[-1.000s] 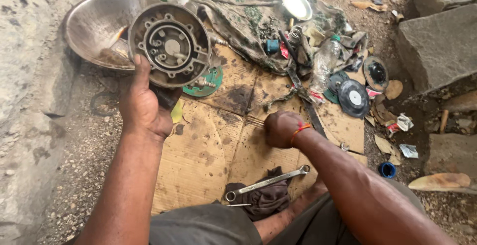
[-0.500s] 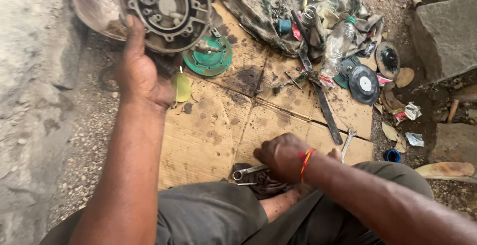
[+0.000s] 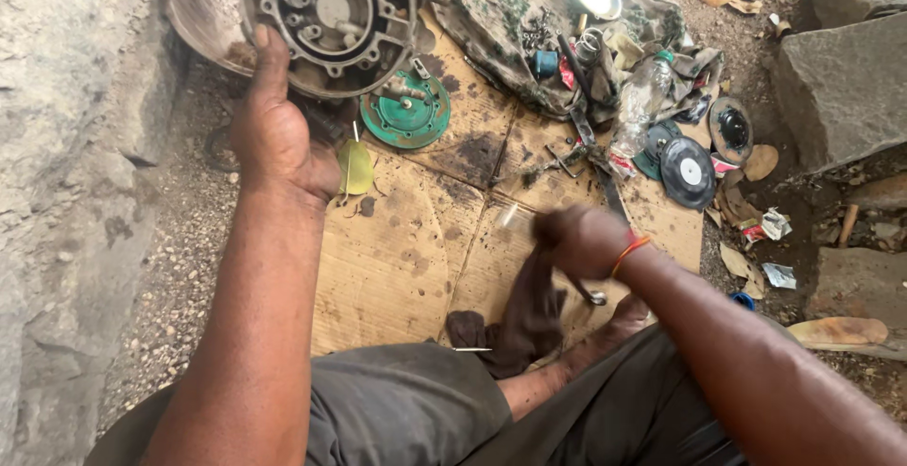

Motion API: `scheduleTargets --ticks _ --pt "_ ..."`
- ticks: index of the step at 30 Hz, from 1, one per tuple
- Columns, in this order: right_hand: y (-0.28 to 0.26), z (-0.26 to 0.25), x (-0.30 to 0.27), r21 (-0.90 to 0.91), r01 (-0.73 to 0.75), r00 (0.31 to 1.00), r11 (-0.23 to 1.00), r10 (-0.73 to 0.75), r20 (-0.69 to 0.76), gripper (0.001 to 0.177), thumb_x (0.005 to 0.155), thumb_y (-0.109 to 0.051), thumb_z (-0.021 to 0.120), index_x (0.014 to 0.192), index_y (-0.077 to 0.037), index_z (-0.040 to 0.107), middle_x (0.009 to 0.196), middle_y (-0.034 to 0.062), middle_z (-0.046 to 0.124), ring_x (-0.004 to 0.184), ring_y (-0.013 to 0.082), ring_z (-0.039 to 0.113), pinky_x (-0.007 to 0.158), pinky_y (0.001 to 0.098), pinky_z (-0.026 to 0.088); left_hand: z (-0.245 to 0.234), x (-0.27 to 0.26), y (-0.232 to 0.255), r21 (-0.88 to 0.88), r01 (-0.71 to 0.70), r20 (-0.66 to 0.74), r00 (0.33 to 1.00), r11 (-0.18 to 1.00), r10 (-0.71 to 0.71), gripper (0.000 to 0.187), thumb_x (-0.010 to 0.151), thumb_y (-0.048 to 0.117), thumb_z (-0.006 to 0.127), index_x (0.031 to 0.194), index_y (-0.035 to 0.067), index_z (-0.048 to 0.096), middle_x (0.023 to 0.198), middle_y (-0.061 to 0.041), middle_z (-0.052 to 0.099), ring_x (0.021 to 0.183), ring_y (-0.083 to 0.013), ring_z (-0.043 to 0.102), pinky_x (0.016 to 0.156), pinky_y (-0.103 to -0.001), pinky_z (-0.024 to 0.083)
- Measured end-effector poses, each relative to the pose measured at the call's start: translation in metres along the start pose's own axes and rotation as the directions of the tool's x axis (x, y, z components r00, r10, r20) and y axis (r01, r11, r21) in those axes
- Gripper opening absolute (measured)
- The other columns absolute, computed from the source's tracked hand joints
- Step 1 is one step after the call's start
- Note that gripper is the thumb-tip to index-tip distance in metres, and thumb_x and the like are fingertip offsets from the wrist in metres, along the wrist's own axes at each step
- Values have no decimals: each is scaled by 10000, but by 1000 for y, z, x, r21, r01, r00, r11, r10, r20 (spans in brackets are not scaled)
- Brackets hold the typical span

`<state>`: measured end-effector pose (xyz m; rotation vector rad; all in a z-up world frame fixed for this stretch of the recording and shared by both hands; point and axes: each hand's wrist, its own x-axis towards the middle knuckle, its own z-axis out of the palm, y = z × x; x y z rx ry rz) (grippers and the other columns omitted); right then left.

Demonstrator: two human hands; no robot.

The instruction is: The person cleans and assembles components of a circular mechanical housing using a brush, a screwdriver, and by pouring liquid from a plastic bottle into the center of the part.

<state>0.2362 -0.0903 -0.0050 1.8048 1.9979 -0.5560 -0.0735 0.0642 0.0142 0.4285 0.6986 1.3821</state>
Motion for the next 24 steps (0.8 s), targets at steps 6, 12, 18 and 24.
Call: scheduleTargets --ticks 6,12,18,24 --pt "79 -13 30 415 -370 886 831 450 -110 318 892 -311 670 1174 -171 716 1070 107 765 1011 280 739 905 426 557 1 -3 1 45 22 7 1000 999 -22 779 847 522 732 1406 10 550 1337 -156 682 1187 -295 704 958 -450 632" --pt "63 -10 28 170 -467 878 868 478 -28 563 829 -423 792 1305 -164 638 1173 160 695 1092 331 684 929 445 552 5 -2 -3 66 5 86 996 998 -10 865 848 524 758 1467 -7 471 1433 -183 624 1305 -331 654 1072 -486 607" --pt "-58 47 -19 -27 60 961 998 -50 271 684 809 -451 816 1335 -125 524 1303 224 540 1027 403 666 852 493 544 6 -3 -6 57 50 5 999 997 -51 847 809 501 764 1435 11 472 1384 -194 660 1255 -332 680 1022 -491 621" --pt "-64 -1 -26 -27 243 926 970 -223 306 318 821 -298 728 1106 -158 708 1146 136 711 1081 353 670 901 468 542 7 3 1 -73 -21 131 991 997 31 799 834 469 795 1424 13 508 1374 -158 659 1237 -300 681 1026 -443 615"
